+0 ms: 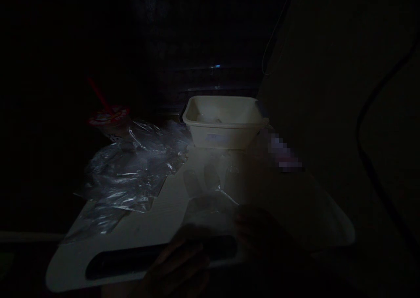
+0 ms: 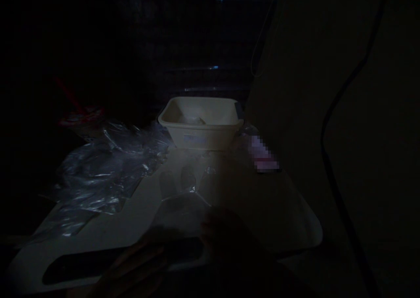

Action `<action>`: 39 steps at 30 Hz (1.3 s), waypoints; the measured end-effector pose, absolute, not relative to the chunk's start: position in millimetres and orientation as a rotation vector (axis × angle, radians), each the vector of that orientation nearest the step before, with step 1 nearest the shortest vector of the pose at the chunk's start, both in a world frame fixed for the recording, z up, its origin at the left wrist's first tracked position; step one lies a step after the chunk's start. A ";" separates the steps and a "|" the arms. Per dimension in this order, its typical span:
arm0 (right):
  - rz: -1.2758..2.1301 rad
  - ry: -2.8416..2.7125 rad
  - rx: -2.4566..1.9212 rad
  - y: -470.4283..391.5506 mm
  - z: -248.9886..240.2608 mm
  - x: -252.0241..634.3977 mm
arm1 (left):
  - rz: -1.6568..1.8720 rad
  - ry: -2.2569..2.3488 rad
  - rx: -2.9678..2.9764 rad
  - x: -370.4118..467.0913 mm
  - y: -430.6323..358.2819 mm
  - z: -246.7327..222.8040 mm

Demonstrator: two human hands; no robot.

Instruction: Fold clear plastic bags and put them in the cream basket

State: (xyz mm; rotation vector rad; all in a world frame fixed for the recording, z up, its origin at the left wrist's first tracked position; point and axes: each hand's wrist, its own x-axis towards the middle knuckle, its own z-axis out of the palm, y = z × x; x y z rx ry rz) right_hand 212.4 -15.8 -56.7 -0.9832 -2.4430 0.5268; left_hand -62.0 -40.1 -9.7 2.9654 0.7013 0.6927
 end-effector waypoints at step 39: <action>0.706 -2.222 -1.277 -12.5 -11.2 205.6 | 0.876 1.272 2.071 -48.8 -10.6 -4.9</action>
